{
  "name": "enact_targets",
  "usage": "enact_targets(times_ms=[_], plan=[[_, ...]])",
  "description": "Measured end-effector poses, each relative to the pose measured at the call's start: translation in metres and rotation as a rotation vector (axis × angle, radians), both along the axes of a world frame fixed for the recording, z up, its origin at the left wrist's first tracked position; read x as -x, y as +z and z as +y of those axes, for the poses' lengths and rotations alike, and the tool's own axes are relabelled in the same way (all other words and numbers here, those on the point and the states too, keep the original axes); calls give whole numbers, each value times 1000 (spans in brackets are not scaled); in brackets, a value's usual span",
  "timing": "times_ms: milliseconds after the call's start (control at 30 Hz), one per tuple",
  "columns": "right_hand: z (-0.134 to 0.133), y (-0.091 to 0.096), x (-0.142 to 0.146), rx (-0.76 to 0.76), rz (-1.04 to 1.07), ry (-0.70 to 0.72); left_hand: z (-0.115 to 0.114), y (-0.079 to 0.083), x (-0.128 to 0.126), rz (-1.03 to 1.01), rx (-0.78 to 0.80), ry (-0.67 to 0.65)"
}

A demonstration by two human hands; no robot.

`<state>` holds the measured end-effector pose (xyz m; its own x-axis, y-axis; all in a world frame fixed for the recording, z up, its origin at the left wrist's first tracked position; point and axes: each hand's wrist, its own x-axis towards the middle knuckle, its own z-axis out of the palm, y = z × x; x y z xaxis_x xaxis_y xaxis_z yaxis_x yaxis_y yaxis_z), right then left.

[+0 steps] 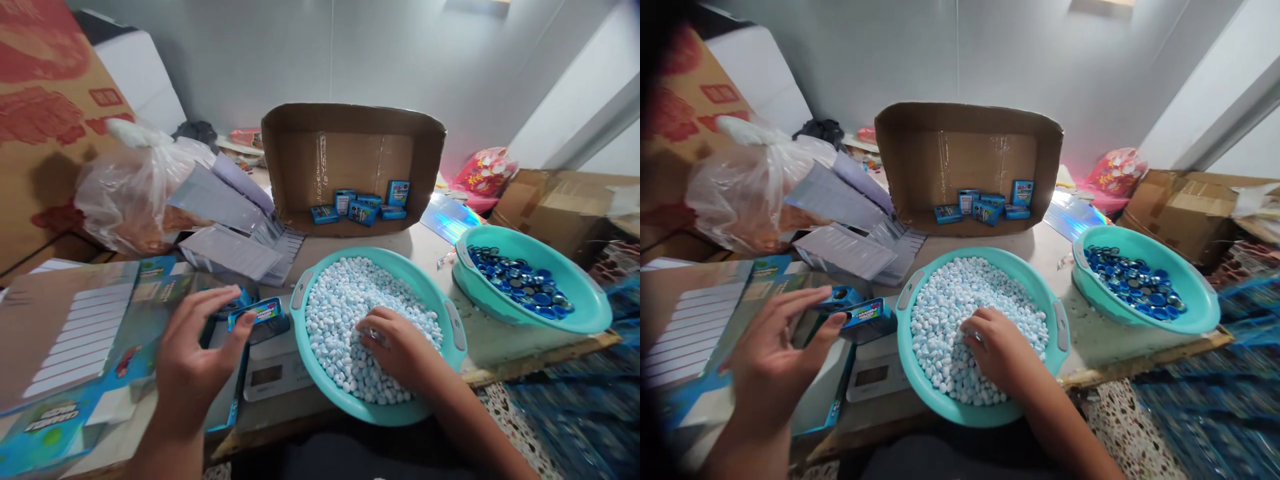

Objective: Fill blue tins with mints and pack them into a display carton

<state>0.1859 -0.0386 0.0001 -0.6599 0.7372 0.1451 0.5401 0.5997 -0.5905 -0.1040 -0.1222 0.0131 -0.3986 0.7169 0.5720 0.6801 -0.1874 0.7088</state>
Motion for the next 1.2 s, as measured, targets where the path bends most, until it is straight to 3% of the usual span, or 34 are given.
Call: enact_targets(times_ms=[33, 67, 133, 200, 267, 400, 667, 867, 1067, 1200], plan=[[0, -1, 0, 9, 1, -5, -2, 4, -16, 116, -84, -89], [1, -1, -1, 21, 2, -9, -4, 8, -33, 195, -61, -273], [2, -2, -2, 46, 9, -11, -5, 9, -72, 316, 161, -603], [5, -4, -5, 65, 14, -22, -1, 7, -104, 368, 358, -780], [7, -5, -8, 65, 19, -57, 4, 2, -123, 333, 492, -846], [9, -8, -11, 26, 51, -164, 11, -6, -127, 349, 577, -836], [11, -10, -12, 57, 96, -286, 15, -12, -127, 478, 460, -855], [13, -16, -14, 83, 117, -251, 26, -21, -129, 664, 340, -896], [13, -13, -12, 82, 115, -246, 30, -21, -123, 570, 338, -877], [14, -19, -17, 46, 152, -233, 28, -22, -124, 555, 354, -941]])
